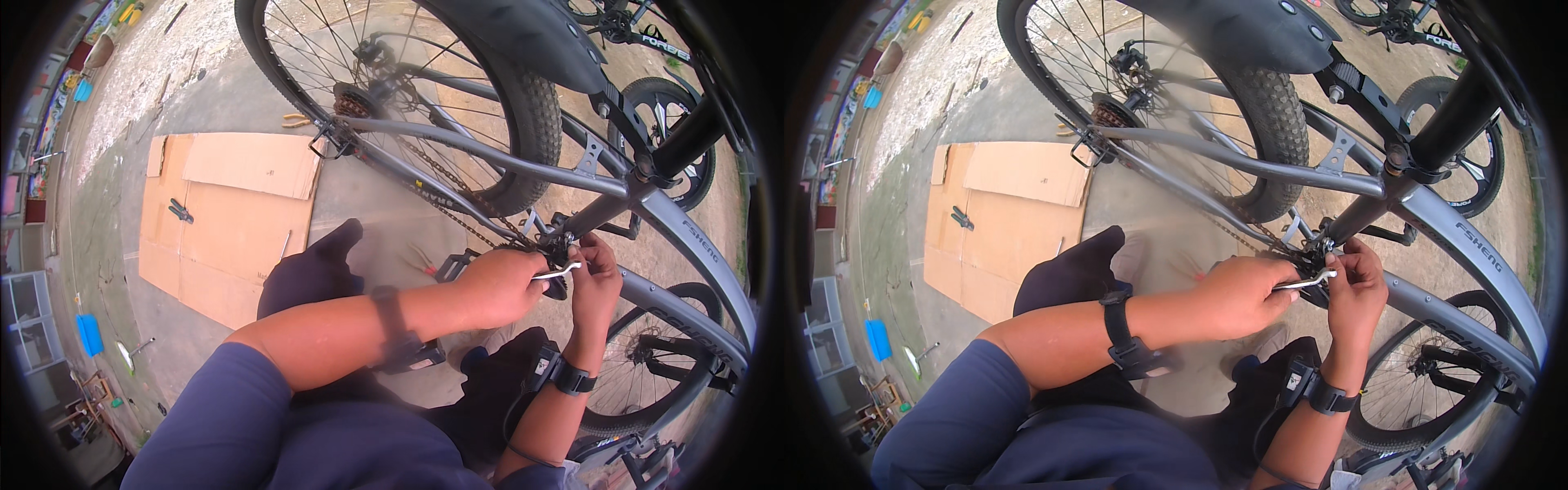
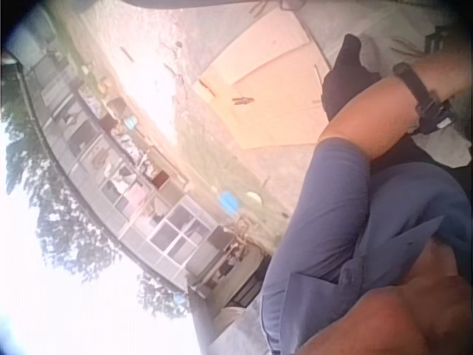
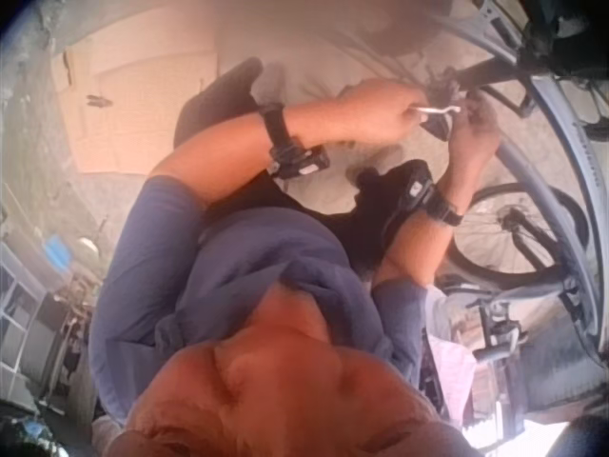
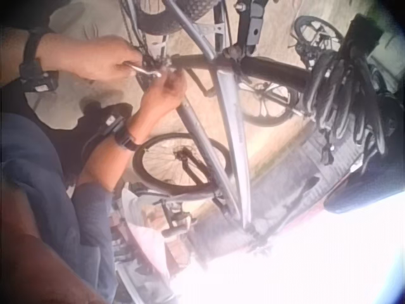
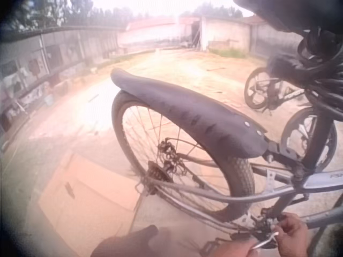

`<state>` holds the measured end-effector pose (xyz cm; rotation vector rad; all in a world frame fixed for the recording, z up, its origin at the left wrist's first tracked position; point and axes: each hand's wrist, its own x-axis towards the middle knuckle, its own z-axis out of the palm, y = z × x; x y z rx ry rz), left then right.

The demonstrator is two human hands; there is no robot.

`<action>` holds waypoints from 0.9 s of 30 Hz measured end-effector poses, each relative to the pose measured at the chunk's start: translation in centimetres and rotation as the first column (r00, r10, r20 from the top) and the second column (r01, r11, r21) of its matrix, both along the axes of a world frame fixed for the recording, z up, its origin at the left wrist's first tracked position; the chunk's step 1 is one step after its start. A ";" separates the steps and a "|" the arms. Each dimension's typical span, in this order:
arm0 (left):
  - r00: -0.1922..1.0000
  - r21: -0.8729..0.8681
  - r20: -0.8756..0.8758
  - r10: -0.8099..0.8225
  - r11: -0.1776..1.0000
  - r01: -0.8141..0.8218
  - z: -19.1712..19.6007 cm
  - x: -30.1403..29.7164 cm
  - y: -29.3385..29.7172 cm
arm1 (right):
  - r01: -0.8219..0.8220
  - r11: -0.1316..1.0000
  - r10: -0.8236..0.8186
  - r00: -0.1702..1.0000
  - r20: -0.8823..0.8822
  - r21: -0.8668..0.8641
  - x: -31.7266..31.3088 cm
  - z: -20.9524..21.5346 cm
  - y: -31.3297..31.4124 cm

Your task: The person uses a wrench to tighten a bolt on a bicycle frame while crouching on the ground.

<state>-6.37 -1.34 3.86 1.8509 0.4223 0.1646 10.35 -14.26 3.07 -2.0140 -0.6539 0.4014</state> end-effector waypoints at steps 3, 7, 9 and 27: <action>0.994 -0.087 -0.089 0.063 0.994 -0.071 -0.1 1.0 0.7 | -0.006 0.998 0.008 1.000 -0.030 0.061 -0.3 -0.1 0.0; 0.992 -0.106 -0.097 0.076 0.991 -0.086 -0.7 1.7 1.2 | -0.004 0.991 0.017 0.996 -0.093 0.135 -0.3 -0.6 0.1; 0.992 -0.064 -0.080 0.100 0.992 -0.105 -1.1 2.1 1.1 | -0.003 0.990 0.018 0.994 -0.104 0.139 -0.3 -0.6 0.1; 0.962 -0.439 -0.185 0.203 0.858 -0.266 -2.2 4.6 1.8 | 0.008 0.996 -0.006 1.000 -0.018 0.083 -0.7 0.4 0.4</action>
